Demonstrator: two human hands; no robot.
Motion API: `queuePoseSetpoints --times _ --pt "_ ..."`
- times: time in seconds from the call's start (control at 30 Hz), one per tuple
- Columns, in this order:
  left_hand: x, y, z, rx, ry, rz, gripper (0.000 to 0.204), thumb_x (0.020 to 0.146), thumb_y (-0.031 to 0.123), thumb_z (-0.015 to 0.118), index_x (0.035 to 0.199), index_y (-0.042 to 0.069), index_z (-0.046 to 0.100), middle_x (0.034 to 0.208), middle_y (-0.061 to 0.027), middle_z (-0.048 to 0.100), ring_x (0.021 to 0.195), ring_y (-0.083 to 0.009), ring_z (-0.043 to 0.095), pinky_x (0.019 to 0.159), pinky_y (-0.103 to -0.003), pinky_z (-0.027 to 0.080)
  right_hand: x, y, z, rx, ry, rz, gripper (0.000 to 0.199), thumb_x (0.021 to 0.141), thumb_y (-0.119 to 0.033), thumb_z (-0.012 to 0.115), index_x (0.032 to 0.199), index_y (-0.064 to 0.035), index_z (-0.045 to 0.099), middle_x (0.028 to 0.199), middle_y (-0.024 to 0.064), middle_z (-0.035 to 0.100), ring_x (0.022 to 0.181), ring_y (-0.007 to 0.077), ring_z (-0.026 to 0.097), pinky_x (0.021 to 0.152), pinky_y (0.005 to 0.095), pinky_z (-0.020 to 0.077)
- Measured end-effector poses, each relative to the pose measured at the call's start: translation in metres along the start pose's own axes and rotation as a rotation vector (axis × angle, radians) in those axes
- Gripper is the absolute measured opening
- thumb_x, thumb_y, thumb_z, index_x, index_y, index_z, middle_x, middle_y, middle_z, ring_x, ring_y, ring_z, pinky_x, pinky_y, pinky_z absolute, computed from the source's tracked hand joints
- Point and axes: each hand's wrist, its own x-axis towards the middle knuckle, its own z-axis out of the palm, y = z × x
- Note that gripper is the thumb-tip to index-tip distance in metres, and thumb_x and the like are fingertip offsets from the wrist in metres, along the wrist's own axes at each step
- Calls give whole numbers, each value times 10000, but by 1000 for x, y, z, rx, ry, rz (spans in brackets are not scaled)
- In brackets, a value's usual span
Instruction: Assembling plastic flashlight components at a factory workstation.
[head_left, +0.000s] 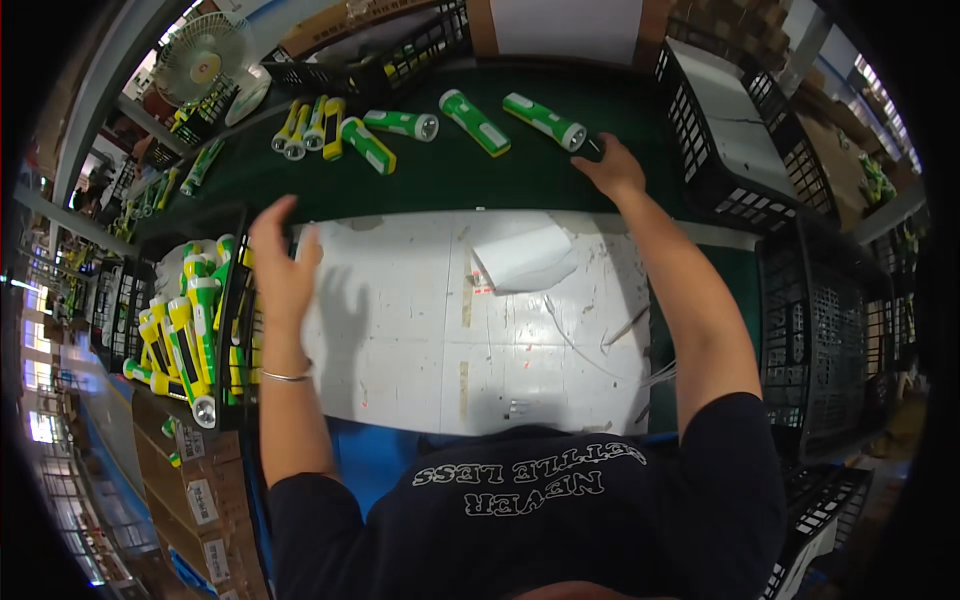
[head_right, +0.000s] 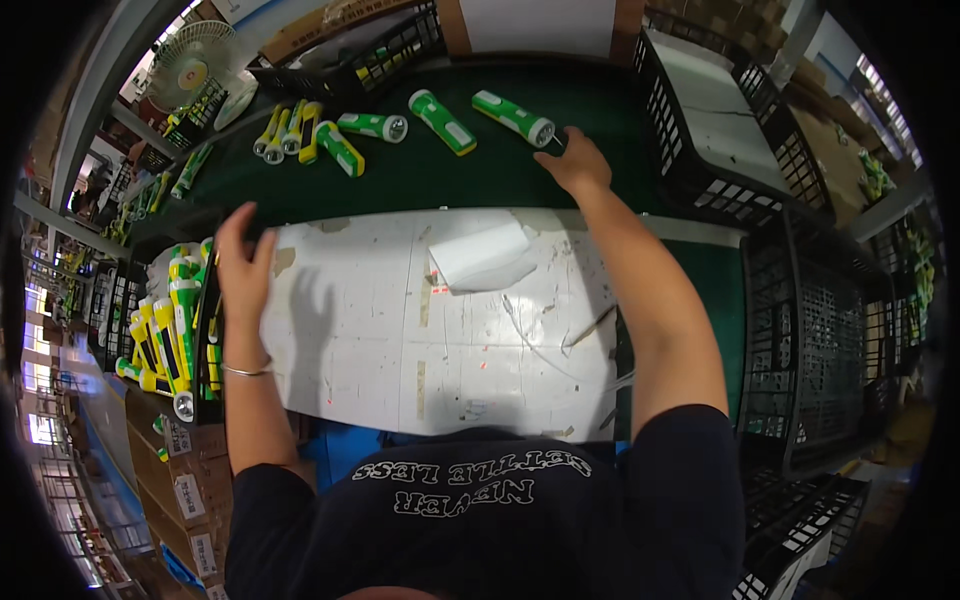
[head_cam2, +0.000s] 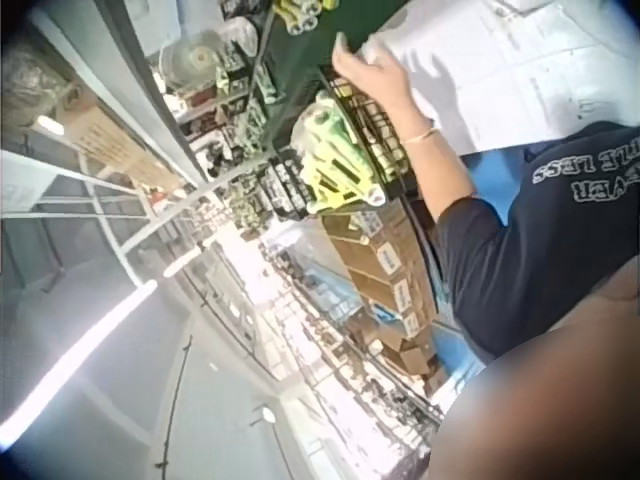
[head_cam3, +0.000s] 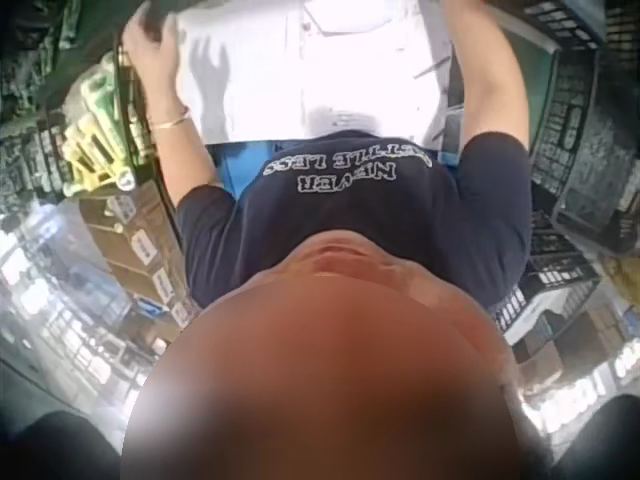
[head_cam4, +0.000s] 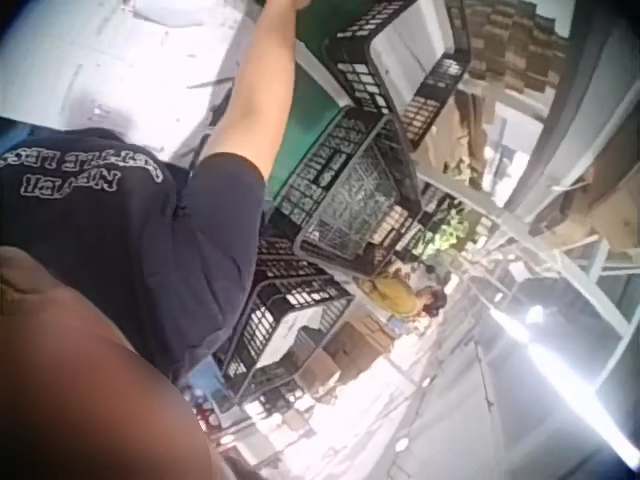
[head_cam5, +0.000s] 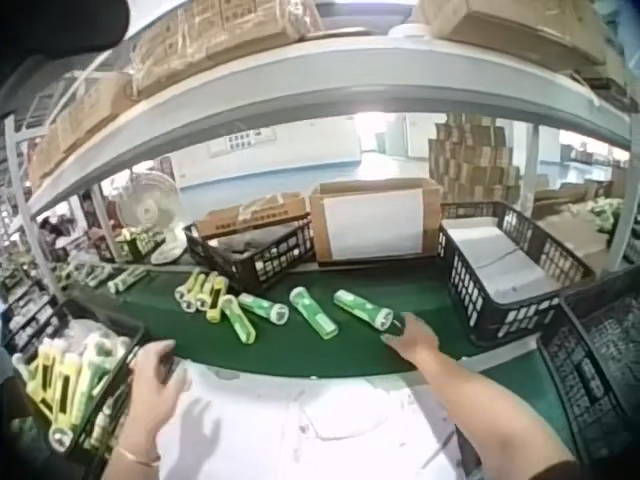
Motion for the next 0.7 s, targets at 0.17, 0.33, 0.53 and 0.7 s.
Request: queuePoseSetpoints --times 0.17,0.33,0.53,0.7 --pt "-33 74 76 -287 -289 16 428 741 111 647 1146 67 517 1201 -145 463 1113 -302 455 895 -361 402 38 8 28 73 23 -17 771 672 -397 736 1300 -94 407 1116 160 588 1014 310 576 851 373 457" --pt "-53 75 107 -1097 -744 -653 387 863 213 578 1195 31 499 1134 -149 527 1055 -287 527 919 -380 428 26 10 -8 820 -107 -91 542 770 -239 689 1227 -34 484 969 41 597 730 116 554 651 246 450" --pt "-43 109 124 -2353 -1444 -1010 806 885 628 243 1366 -18 265 1283 -276 424 1135 -405 491 872 -602 422 -63 -6 -89 1037 -1021 -417 600 741 -219 665 1268 -9 468 1096 54 582 807 47 519 599 147 373" --pt "-60 148 117 -2127 -1348 -1161 535 927 425 414 1263 9 407 903 -97 570 759 -170 594 627 -322 539 -120 -17 -90 932 -868 -279 481 798 -241 660 1203 -21 523 1052 61 591 970 114 533 830 263 433"
